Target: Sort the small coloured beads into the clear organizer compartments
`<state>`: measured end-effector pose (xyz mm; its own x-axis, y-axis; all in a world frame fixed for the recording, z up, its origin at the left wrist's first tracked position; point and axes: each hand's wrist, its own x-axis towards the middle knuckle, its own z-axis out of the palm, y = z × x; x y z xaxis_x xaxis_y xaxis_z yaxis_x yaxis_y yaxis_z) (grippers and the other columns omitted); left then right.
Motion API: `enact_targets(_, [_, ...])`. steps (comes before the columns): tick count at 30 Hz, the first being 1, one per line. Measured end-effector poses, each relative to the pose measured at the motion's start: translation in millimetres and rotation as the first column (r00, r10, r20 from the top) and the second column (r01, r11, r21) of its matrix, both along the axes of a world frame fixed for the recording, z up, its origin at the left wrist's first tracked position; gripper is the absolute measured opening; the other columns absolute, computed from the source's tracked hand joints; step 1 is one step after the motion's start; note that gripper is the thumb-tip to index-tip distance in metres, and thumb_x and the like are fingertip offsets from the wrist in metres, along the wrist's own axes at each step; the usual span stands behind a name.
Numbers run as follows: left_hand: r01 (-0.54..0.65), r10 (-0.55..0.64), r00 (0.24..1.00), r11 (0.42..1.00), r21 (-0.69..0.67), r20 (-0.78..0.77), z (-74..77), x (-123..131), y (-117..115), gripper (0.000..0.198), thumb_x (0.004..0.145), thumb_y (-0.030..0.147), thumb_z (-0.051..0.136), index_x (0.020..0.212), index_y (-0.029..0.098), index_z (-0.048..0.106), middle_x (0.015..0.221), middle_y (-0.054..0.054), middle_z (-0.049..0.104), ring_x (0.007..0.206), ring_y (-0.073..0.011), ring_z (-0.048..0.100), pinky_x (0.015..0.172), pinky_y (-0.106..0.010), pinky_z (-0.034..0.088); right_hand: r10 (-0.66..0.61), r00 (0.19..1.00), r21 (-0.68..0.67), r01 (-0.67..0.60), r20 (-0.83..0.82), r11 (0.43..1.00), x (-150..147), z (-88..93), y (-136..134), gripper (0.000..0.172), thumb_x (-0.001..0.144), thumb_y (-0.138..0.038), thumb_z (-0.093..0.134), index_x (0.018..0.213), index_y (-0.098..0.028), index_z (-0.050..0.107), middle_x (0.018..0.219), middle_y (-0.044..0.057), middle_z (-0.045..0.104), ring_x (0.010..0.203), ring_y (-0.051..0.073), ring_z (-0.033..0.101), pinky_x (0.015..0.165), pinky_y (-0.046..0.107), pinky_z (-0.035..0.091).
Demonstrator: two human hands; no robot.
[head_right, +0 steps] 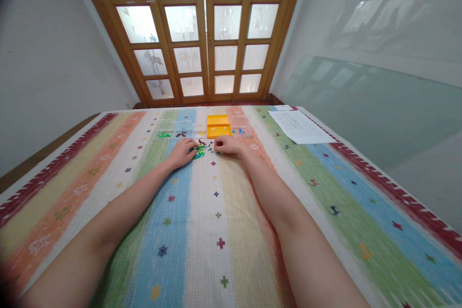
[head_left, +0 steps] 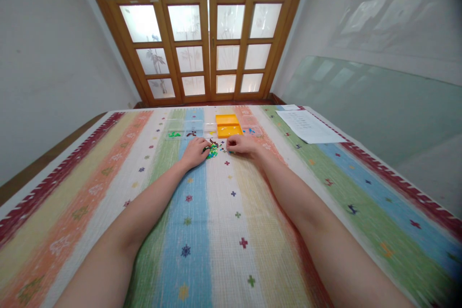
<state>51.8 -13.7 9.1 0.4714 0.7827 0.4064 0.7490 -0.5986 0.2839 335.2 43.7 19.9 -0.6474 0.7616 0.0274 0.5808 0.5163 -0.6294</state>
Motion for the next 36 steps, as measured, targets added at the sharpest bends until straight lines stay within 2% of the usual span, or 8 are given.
enact_targets(2, [0.0,0.0,1.0,1.0,-0.001,-0.001,0.0,0.1,0.0,0.02,0.096,0.024,0.06,0.109,0.024,0.075,0.114,-0.008,0.07,0.111,-0.0271,0.059,0.102,-0.046,0.046,0.039,0.999,0.022,-0.04,0.032,0.999,-3.4,2.1,-0.2,0.011,0.075,-0.026,0.063,0.078,-0.018,0.07,0.076,0.0,0.068,0.069,0.014,0.056,0.065,0.025,0.038])
enact_targets(5, [0.006,-0.006,1.0,1.0,0.001,0.001,0.4,0.0,-0.5,0.02,0.096,0.024,0.06,0.109,0.024,0.075,0.114,-0.009,0.069,0.111,-0.0272,0.059,0.102,-0.046,0.046,0.03,0.999,0.03,-0.031,0.023,0.999,-5.9,2.8,0.2,0.006,0.072,-0.024,0.065,0.071,-0.019,0.069,0.071,-0.001,0.066,0.065,0.014,0.052,0.063,0.025,0.036])
enact_targets(8, [0.007,-0.007,1.0,1.0,-0.005,0.007,1.3,0.0,-1.1,0.02,0.096,0.025,0.06,0.108,0.024,0.076,0.114,-0.009,0.069,0.112,-0.0272,0.059,0.103,-0.046,0.046,0.001,0.999,-0.019,-0.002,-0.04,1.0,-4.6,1.5,-0.2,0.004,0.071,-0.024,0.068,0.069,-0.02,0.069,0.07,-0.001,0.067,0.065,0.014,0.053,0.063,0.026,0.038])
enact_targets(12, [0.005,-0.005,1.0,1.0,-0.017,0.013,1.6,0.1,-1.4,0.02,0.096,0.025,0.06,0.108,0.025,0.076,0.114,-0.008,0.069,0.112,-0.027,0.059,0.104,-0.046,0.046,-0.091,0.981,-0.083,0.078,-0.171,0.994,0.1,-1.9,-1.6,0.009,0.076,-0.029,0.068,0.076,-0.021,0.07,0.074,-0.001,0.068,0.068,0.015,0.056,0.065,0.026,0.042])
enact_targets(18, [0.0,0.0,1.0,1.0,-0.006,-0.002,1.1,0.3,-1.5,0.022,0.097,0.025,0.059,0.11,0.024,0.076,0.115,-0.008,0.069,0.111,-0.0267,0.059,0.104,-0.046,0.046,-0.275,0.871,-0.127,0.244,-0.407,0.961,-0.2,-10.7,0.8,0.019,0.084,-0.04,0.066,0.086,-0.021,0.062,0.076,0.001,0.068,0.067,0.015,0.057,0.061,0.025,0.042])
enact_targets(24, [0.007,-0.007,1.0,1.0,-0.002,0.004,1.6,0.6,-2.3,0.022,0.097,0.024,0.058,0.111,0.024,0.075,0.114,-0.009,0.069,0.11,-0.0267,0.058,0.102,-0.046,0.046,-0.399,0.753,-0.102,0.409,-0.523,0.907,-2.4,-16.0,11.7,0.027,0.083,-0.047,0.066,0.087,-0.021,0.062,0.077,0.0,0.062,0.069,0.015,0.053,0.062,0.026,0.042])
enact_targets(31, [0.001,0.0,1.0,1.0,-0.011,0.002,0.2,-0.2,-1.7,0.022,0.096,0.025,0.059,0.11,0.025,0.076,0.114,-0.009,0.069,0.11,-0.027,0.058,0.102,-0.046,0.046,-0.492,0.652,-0.201,0.471,-0.576,0.859,1.5,-17.5,21.7,0.033,0.082,-0.053,0.065,0.085,-0.021,0.061,0.075,0.0,0.059,0.067,0.015,0.051,0.063,0.029,0.042])
enact_targets(36, [-0.001,0.001,1.0,1.0,-0.013,0.006,0.7,0.2,-1.7,0.022,0.096,0.025,0.059,0.11,0.025,0.076,0.114,-0.009,0.069,0.111,-0.0273,0.058,0.103,-0.046,0.046,-0.573,0.59,-0.278,0.518,-0.569,0.809,2.1,-19.0,24.5,0.032,0.078,-0.049,0.067,0.093,-0.02,0.066,0.082,0.004,0.067,0.071,0.016,0.056,0.065,0.029,0.047])
